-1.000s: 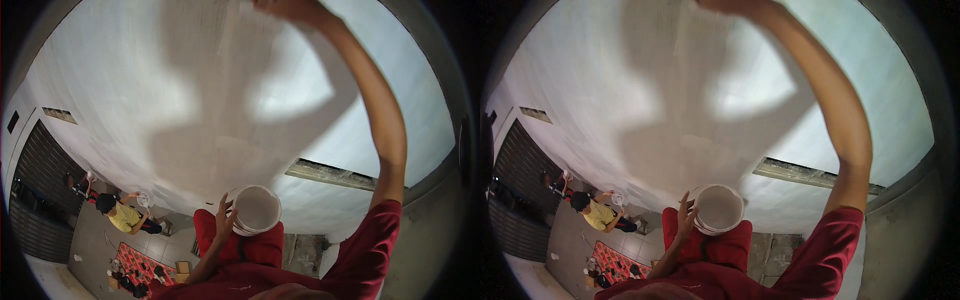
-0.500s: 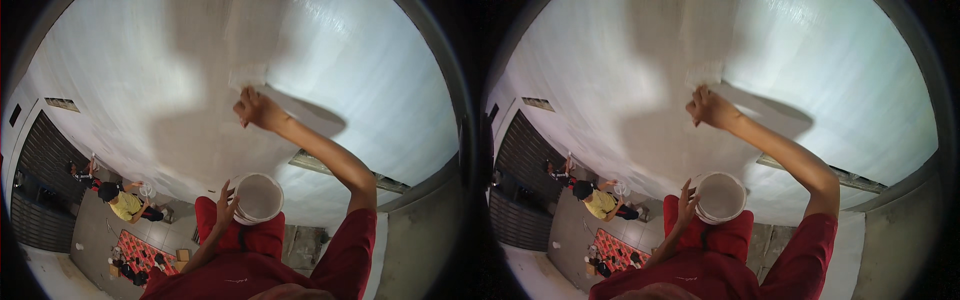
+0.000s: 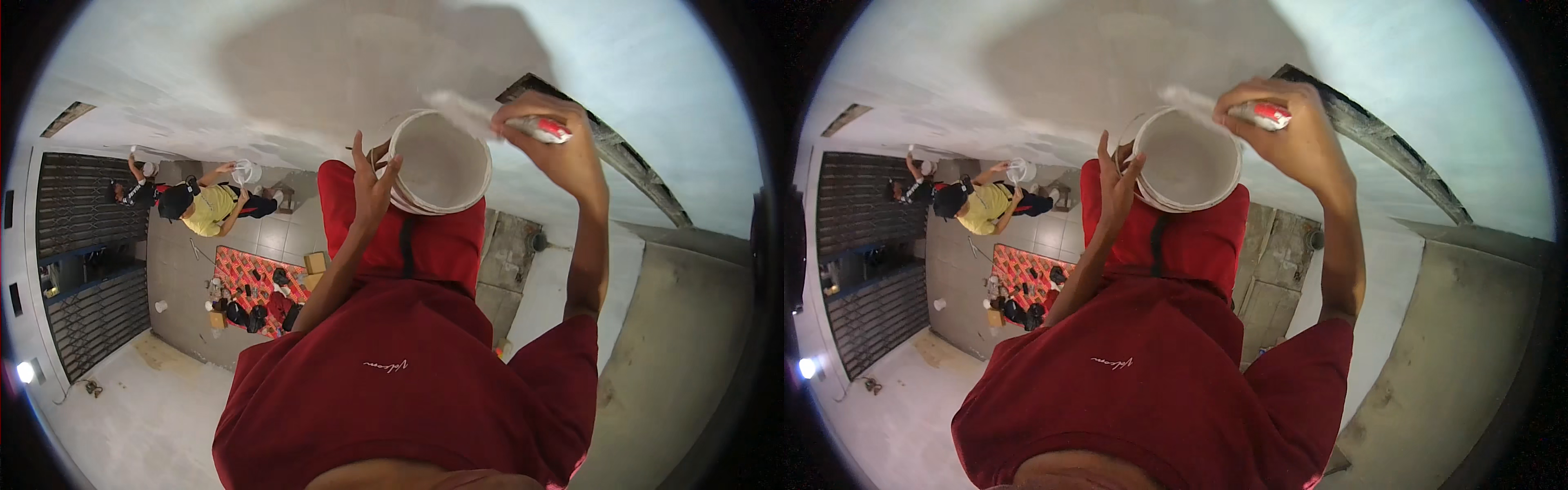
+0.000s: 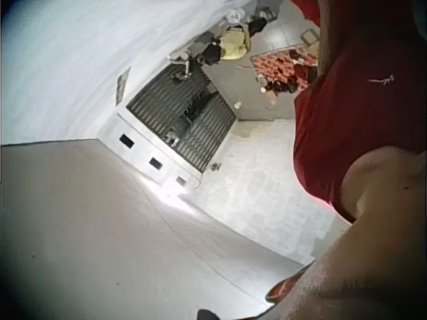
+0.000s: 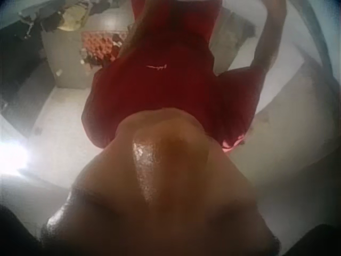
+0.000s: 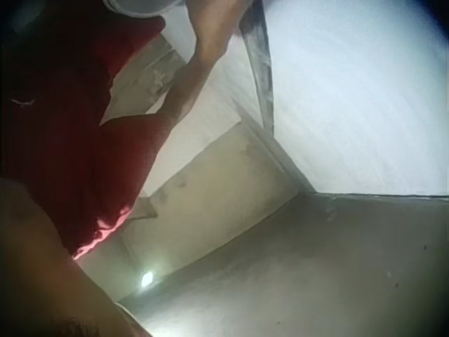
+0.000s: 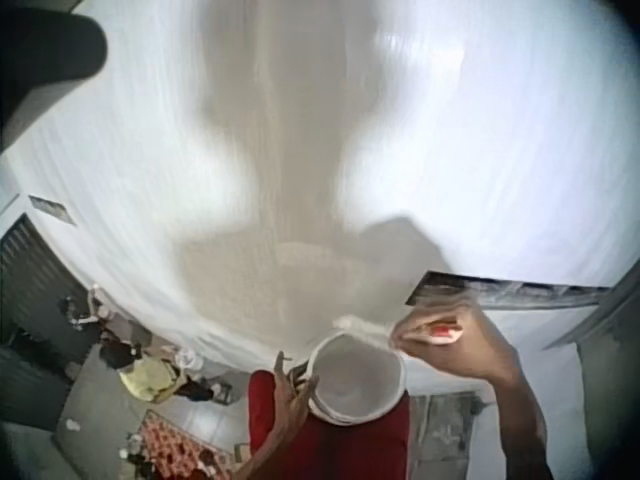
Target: The recorder is painting a ceiling with white paint using a brush while standing on a ladder.
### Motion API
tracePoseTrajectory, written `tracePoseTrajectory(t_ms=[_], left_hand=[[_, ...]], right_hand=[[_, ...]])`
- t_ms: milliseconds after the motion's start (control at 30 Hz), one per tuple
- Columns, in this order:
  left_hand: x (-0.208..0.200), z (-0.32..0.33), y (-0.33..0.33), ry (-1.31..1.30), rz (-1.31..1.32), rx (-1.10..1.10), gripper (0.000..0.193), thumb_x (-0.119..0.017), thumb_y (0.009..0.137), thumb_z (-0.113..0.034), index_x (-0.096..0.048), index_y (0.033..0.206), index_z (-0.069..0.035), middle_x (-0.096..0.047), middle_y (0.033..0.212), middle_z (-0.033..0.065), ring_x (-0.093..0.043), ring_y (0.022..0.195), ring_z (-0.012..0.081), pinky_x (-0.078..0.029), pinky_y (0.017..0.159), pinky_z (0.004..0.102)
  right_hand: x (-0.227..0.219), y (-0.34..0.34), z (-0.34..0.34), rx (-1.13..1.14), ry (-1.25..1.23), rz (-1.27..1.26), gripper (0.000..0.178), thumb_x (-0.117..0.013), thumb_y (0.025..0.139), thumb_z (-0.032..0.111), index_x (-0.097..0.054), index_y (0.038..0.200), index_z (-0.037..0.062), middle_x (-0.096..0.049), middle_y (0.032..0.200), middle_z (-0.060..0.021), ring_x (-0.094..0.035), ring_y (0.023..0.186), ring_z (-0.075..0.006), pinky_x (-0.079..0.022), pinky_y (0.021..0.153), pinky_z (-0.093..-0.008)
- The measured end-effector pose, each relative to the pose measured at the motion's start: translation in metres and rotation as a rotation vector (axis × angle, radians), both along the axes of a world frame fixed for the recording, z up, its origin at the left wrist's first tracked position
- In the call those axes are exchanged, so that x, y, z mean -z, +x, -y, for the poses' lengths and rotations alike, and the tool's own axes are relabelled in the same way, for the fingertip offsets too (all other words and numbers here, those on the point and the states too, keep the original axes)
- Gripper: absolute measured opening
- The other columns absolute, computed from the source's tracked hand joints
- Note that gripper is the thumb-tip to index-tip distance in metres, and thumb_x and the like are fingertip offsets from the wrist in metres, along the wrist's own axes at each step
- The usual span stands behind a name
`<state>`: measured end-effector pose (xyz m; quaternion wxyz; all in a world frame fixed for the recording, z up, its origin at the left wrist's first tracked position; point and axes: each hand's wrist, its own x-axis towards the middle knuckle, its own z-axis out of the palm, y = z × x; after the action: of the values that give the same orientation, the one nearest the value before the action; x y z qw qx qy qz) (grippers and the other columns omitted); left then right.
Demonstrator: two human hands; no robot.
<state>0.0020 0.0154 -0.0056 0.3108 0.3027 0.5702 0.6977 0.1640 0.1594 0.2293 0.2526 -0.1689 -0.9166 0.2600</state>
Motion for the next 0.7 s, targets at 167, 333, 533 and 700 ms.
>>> tracePoseTrajectory(t_ms=[167, 333, 533, 700], left_hand=[[-0.002, 0.010, 0.004, -0.034, 0.003, 0.020, 0.084, -0.064, 0.092, -0.024, -0.009, 0.146, 0.008, -0.060, 0.121, 0.0234, -0.059, 0.111, 0.0270, -0.044, 0.095, 0.0393], [0.000, 0.016, 0.005, -0.064, -0.032, 0.024, 0.081, -0.063, 0.092, -0.023, -0.011, 0.146, 0.008, -0.060, 0.121, 0.0230, -0.059, 0.110, 0.0262, -0.044, 0.096, 0.0398], [-0.001, 0.011, 0.004, -0.055, -0.037, 0.006, 0.080, -0.064, 0.091, -0.024, -0.014, 0.147, 0.006, -0.060, 0.122, 0.0236, -0.058, 0.111, 0.0266, -0.043, 0.096, 0.0409], [-0.001, 0.010, 0.000, -0.071, -0.042, 0.022, 0.076, -0.061, 0.094, -0.016, -0.012, 0.148, 0.003, -0.052, 0.127, 0.0269, -0.056, 0.111, 0.0264, -0.045, 0.095, 0.0370]], right_hand=[[0.100, -0.002, 0.015, 0.207, -0.544, 0.299, 0.008, -0.072, 0.081, 0.007, -0.069, 0.087, 0.0029, -0.067, 0.072, -0.0030, -0.060, 0.067, -0.0079, -0.048, 0.062, -0.0252], [0.183, -0.022, 0.020, 0.146, -0.143, 0.394, 0.018, -0.067, 0.073, 0.004, -0.071, 0.091, 0.0053, -0.068, 0.078, -0.0176, -0.066, 0.070, -0.0309, -0.051, 0.066, -0.0392], [0.206, -0.030, 0.033, 0.087, -0.111, 0.542, 0.012, -0.061, 0.073, 0.006, -0.067, 0.082, 0.0006, -0.066, 0.081, -0.0217, -0.063, 0.082, -0.0411, -0.050, 0.075, -0.0489], [0.182, -0.022, 0.022, 0.099, -0.410, 0.363, 0.015, -0.066, 0.076, 0.009, -0.069, 0.088, 0.0002, -0.067, 0.079, -0.0198, -0.066, 0.069, -0.0320, -0.051, 0.065, -0.0412]])
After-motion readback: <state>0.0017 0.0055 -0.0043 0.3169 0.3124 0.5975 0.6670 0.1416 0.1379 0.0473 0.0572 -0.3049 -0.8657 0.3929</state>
